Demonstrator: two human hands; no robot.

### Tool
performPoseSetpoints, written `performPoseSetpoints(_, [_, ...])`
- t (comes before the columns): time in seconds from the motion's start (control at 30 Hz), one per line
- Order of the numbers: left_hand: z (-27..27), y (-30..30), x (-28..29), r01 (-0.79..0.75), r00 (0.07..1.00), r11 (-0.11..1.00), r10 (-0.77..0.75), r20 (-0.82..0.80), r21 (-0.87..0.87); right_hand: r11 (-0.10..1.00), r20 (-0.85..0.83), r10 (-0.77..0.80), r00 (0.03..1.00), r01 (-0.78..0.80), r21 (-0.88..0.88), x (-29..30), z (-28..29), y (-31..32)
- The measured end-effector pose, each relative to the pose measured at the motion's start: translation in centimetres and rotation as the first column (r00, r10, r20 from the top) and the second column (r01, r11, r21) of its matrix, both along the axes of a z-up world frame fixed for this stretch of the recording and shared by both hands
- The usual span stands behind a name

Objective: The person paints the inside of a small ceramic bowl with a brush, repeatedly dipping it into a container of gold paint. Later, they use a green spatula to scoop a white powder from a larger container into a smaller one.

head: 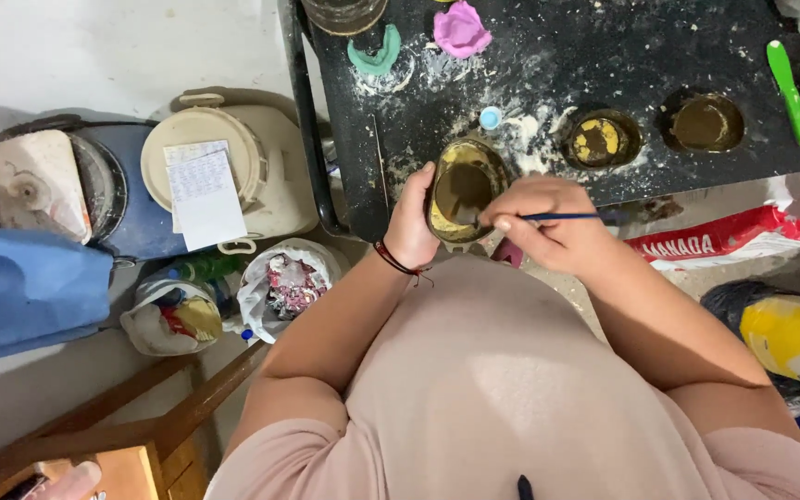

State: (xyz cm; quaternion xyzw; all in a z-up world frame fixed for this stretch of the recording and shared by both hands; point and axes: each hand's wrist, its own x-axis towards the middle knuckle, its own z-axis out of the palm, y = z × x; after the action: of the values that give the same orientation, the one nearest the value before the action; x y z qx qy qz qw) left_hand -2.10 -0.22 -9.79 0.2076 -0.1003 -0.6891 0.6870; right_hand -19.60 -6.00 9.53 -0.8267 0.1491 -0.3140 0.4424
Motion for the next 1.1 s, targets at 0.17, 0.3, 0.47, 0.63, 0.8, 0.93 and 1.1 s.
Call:
performPoseSetpoints(0.17, [5.0,0.8,-0.5,0.0,1.0,1.0,-0.001,0.004,0.025,0.983,-0.003,-0.174,0.985,0.174,-0.052,-2.2,-3.8,-0.8])
performPoseSetpoints(0.3, [6.7,1.1,-0.4,-0.003,1.0,1.0,0.003,0.003,0.024,0.998,-0.01,-0.062,0.998,0.062,0.025,-1.9,-2.6,0.5])
performPoseSetpoints(0.47, [0.8,-0.5,0.2,-0.007,1.0,1.0,0.007,0.013,0.029,0.951,0.003,-0.215,0.977,0.21,-0.227,-1.9,-1.6,-0.1])
performPoseSetpoints(0.63, [6.4,0.6,-0.6,-0.027,1.0,0.997,0.027,-0.003,0.073,0.988,0.024,-0.099,0.995,0.101,-0.115,-2.4,-2.8,-0.4])
performPoseSetpoints(0.8, [13.9,1.7,-0.5,-0.077,0.997,0.989,0.078,-0.007,0.127,0.983,-0.004,0.005,1.0,-0.005,-0.183,-0.2,2.3,0.3])
performPoseSetpoints(0.93, [16.6,1.8,-0.2,-0.119,0.993,0.98,0.12,0.005,0.161,0.948,0.075,-0.31,0.948,0.314,-0.049,-2.3,-5.6,-3.4])
performPoseSetpoints(1.1, [17.2,1.7,0.1,-0.166,0.986,0.973,0.166,0.014,0.162,0.894,-0.094,-0.437,0.894,0.422,-0.149,-0.5,-9.8,-7.3])
